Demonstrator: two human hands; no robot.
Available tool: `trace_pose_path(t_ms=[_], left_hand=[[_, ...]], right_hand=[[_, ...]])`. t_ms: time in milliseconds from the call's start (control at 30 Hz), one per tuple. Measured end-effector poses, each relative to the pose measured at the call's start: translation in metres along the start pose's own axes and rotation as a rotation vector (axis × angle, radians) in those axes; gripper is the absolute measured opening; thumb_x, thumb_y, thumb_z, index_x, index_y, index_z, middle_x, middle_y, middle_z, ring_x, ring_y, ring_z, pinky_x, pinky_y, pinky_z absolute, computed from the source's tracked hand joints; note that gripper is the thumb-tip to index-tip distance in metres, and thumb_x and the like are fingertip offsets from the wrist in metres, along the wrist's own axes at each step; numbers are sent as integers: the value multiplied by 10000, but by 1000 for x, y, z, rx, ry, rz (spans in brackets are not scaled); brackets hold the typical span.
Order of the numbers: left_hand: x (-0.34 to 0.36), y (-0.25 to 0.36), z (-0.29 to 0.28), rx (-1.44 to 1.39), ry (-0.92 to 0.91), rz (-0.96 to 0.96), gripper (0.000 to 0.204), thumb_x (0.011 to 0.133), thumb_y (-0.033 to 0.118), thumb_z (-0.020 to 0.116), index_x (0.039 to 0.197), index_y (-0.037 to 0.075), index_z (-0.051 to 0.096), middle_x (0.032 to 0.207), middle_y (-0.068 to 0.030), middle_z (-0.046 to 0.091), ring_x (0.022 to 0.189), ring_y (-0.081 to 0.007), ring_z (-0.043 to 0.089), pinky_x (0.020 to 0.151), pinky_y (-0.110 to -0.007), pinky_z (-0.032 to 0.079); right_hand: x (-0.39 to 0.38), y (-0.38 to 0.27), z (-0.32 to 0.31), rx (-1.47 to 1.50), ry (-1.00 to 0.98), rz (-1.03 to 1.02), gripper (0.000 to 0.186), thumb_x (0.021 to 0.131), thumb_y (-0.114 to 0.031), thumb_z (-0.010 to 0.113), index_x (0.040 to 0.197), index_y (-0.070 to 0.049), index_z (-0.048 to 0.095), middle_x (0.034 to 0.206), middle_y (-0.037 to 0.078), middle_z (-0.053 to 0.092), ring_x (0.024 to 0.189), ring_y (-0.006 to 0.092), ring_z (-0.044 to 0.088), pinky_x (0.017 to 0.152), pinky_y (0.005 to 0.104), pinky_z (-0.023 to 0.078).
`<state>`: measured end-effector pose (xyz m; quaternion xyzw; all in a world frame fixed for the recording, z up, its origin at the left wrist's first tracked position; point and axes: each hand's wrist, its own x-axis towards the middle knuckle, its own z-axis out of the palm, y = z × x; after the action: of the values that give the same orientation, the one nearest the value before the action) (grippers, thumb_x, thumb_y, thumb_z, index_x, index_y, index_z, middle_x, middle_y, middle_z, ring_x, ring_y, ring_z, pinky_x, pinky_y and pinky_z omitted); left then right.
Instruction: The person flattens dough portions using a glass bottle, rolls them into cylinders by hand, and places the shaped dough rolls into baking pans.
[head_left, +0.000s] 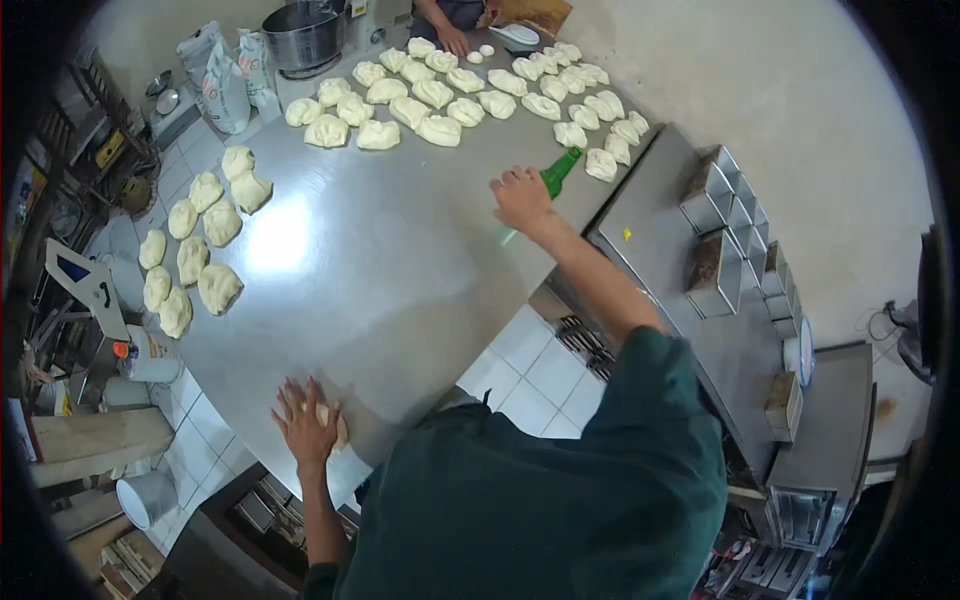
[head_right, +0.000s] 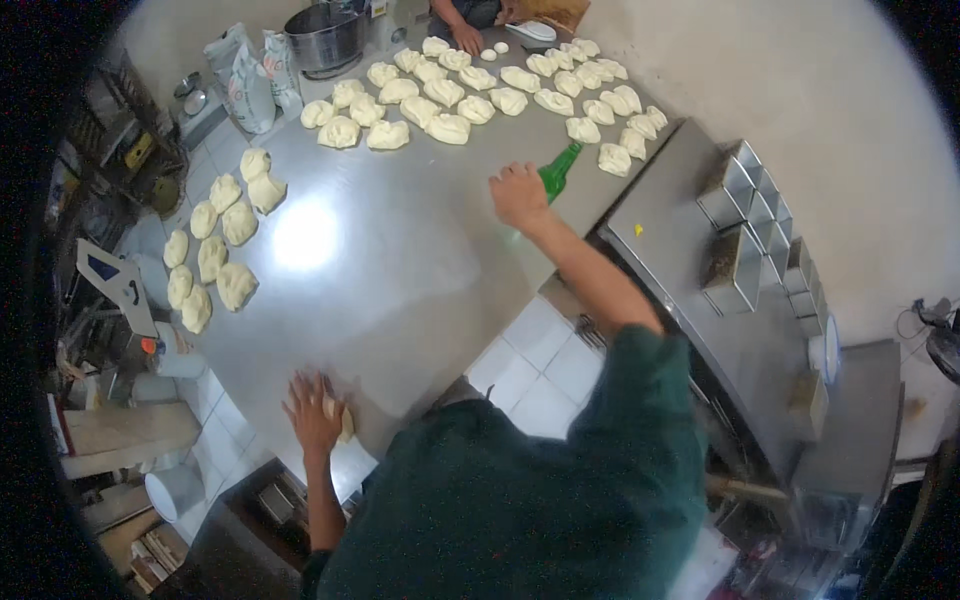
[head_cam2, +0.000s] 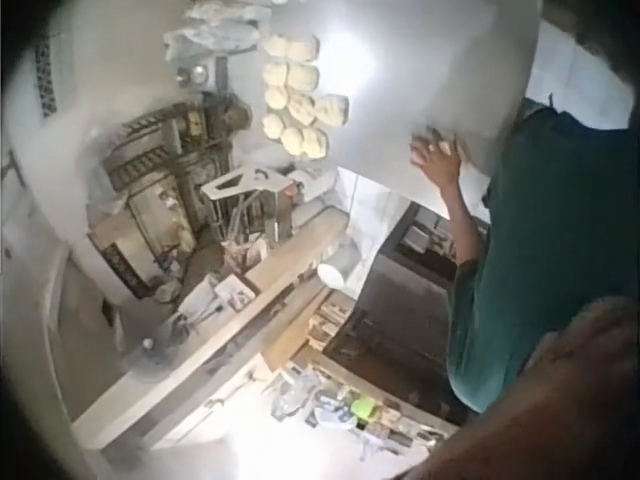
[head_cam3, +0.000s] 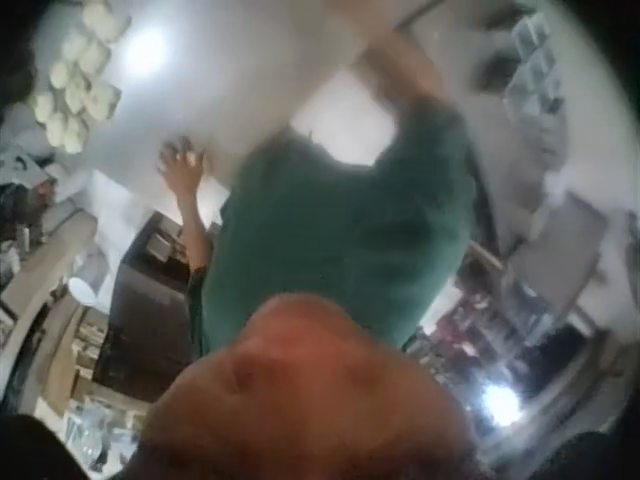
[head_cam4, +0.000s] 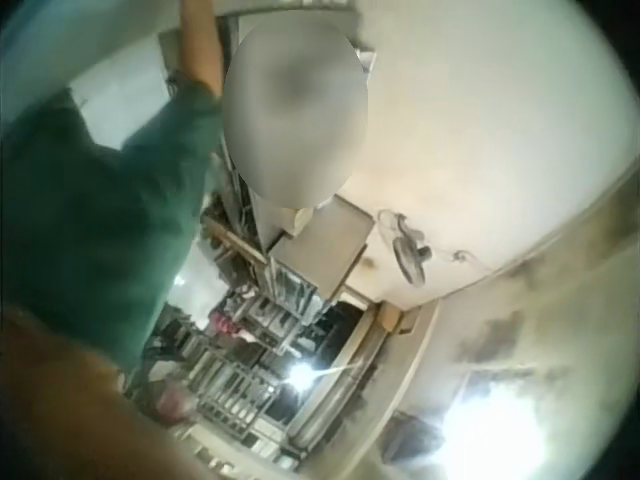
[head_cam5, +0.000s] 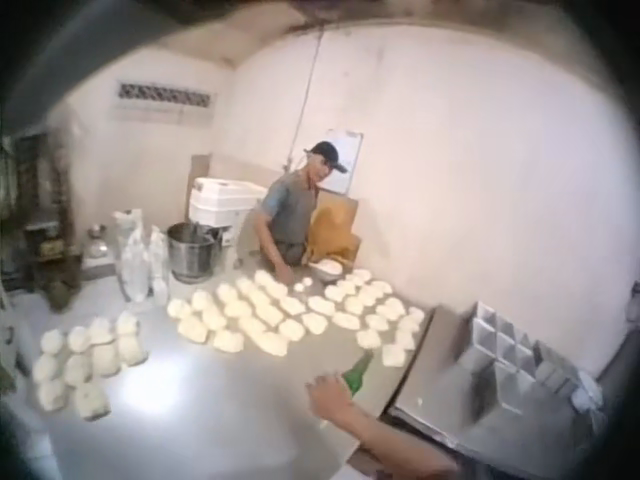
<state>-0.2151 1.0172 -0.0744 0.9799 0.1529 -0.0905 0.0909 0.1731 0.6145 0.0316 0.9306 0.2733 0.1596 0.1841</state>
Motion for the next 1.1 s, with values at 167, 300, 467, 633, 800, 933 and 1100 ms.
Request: trace_pose_path(t_ms=[167, 300, 467, 633, 800, 933, 1100], left_hand=[[3, 10, -1, -272, 240, -230, 726, 984, 575, 560, 1602, 221, 422, 1720, -174, 193, 1577, -413, 187, 1235, -654, 171], [18, 18, 18, -73, 137, -396, 774, 977, 565, 576, 1619, 181, 377, 1697, -194, 250, 1554, -427, 242, 1211, -649, 228], [28, -14, 43, -661, 360, -440, 693, 1040, 452, 555, 1588, 61, 390, 1635, -226, 370, 1509, -400, 340, 1226, -547, 236], [-15, 9, -25, -875, 620, -397, 657, 992, 272, 640, 1567, 53, 410, 1586, -201, 428, 1449, -368, 428, 1208, -512, 300], [-67, 50, -15, -1432, 375, -169, 714, 905, 196, 727, 1533, 61, 416, 1512, -153, 486, 1302, -317, 529, 1097, -441, 429], [-95, 16, 9, -1508, 442, -262, 642, 899, 206, 735, 1463, 60, 464, 1419, -130, 536, 1188, -290, 574, 1039, -414, 451], [-111, -4, 9, -1436, 578, -426, 536, 922, 267, 728, 1377, 66, 528, 1266, -127, 604, 1047, -262, 602, 926, -398, 490]], right_hand=[[-1, 64, 103, -307, -265, -237, 92, 864, -248, 644, 905, -193, 706, 915, 62, 685, 953, 276, 610, 927, 473, 429], [11, 64, 125, -461, -454, -220, 77, 856, -221, 669, 848, -203, 743, 860, 54, 703, 807, 268, 653, 749, 501, 490], [45, 82, 86, -340, -716, -540, 702, 540, -280, 921, 1185, -178, 666, 972, 61, 716, 833, 284, 715, 747, 424, 551], [19, -22, -54, 271, -566, -497, 842, 572, -204, 879, 1350, -144, 563, 1085, 112, 723, 952, 346, 715, 845, 450, 552], [-46, -224, -140, 912, -796, -659, 876, 680, -282, 892, 1424, -149, 449, 1164, 138, 711, 1028, 333, 702, 891, 442, 528], [-103, -323, -153, 1048, -608, -697, 737, 730, -370, 827, 1366, -152, 526, 1177, 103, 680, 964, 329, 696, 807, 437, 556], [-115, -345, -161, 1021, -215, -673, 633, 761, -420, 803, 1294, -145, 601, 1045, 83, 669, 887, 302, 683, 809, 423, 549]])
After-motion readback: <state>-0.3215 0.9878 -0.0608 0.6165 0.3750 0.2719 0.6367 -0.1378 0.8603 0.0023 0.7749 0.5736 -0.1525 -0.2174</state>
